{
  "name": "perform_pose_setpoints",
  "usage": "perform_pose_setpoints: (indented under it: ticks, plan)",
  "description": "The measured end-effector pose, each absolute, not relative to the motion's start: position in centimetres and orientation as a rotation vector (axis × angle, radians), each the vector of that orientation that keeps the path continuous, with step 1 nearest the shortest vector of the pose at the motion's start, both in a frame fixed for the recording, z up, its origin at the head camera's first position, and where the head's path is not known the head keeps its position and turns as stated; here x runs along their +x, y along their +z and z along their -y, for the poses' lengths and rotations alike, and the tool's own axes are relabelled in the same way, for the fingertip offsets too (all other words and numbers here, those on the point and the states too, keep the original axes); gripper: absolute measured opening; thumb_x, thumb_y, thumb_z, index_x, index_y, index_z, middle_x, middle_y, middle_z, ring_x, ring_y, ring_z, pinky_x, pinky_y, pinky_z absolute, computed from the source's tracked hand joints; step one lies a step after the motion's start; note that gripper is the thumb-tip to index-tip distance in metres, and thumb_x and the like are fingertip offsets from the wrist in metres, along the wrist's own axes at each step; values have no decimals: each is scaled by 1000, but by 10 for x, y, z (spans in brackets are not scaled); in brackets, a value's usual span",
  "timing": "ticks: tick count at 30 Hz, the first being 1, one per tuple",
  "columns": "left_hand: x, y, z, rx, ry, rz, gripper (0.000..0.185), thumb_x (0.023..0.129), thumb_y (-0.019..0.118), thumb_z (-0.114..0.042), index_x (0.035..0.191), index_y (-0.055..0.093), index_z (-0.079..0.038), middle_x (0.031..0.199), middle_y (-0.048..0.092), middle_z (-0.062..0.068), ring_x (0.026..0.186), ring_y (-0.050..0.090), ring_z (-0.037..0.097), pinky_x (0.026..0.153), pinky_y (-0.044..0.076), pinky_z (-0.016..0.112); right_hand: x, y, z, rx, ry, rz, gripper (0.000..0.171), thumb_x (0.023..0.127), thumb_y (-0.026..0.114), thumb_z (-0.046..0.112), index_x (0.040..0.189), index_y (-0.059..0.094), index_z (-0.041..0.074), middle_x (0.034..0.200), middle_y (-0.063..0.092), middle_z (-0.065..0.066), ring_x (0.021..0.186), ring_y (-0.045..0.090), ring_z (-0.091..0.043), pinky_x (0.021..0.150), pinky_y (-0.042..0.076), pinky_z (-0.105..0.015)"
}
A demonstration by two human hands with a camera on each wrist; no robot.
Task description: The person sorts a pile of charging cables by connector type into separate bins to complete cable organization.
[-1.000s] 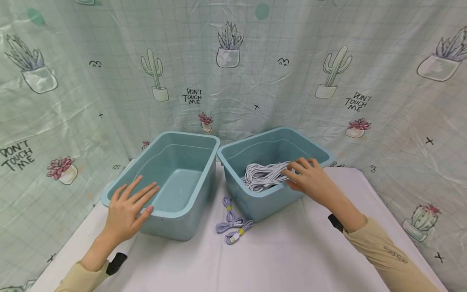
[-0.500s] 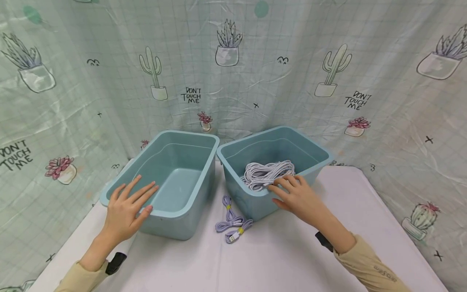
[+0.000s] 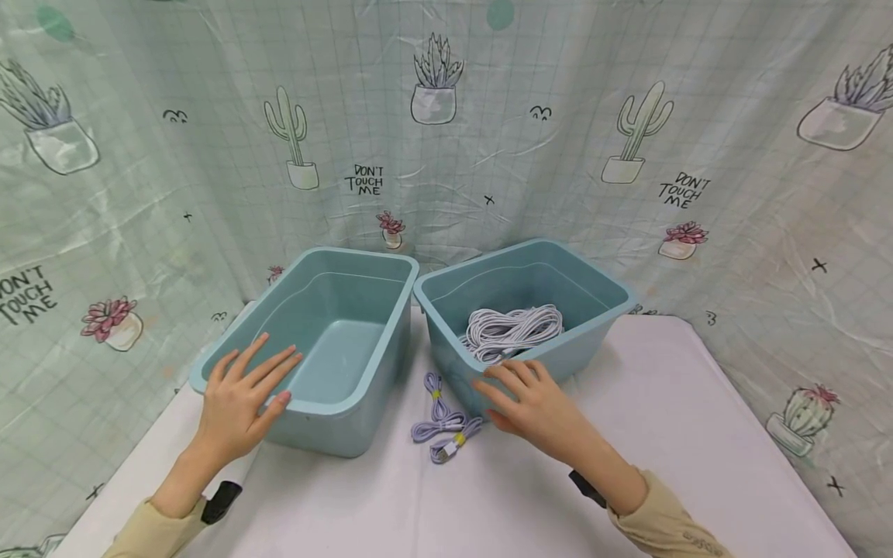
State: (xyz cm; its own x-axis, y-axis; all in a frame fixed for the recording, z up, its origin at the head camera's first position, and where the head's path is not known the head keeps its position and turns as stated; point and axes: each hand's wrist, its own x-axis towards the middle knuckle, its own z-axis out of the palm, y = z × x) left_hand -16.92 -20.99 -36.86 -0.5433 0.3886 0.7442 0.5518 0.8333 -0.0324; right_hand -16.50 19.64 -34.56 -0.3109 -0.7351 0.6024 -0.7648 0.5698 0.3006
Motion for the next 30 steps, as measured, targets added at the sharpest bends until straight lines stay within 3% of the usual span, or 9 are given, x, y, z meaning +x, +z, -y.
perform_pose_setpoints:
  ticks: [11,16,23,30]
  plan:
    - [-170,-369,210,-683,-260,2211,59,94,21,-51,116,60,-13,118,61,8,129,36,30,90,29,62,-154,-366,-168,1283,-9,2137,32,94,37,35,113,58,19,109,58,0,100,50,-19,85,41,-36]
    - [-169,-368,210,-682,-258,2215,59,94,21,-51,117,59,-13,118,61,8,129,36,30,90,28,62,-157,-383,-159,1334,-28,2122,29,93,42,35,113,57,20,107,58,1,99,51,-17,84,42,-33]
    - [-168,-368,210,-680,-251,2220,58,94,21,-51,118,58,-14,119,60,8,129,35,29,90,28,62,-161,-406,-155,1403,-44,2152,39,77,67,32,112,56,19,105,57,4,97,49,-16,80,40,-32]
    - [-167,-368,210,-681,-250,2217,58,94,21,-51,118,58,-14,118,61,8,130,35,30,90,29,62,-167,-426,-153,1423,-98,2209,45,72,71,36,111,56,20,104,56,6,98,48,-14,77,41,-32]
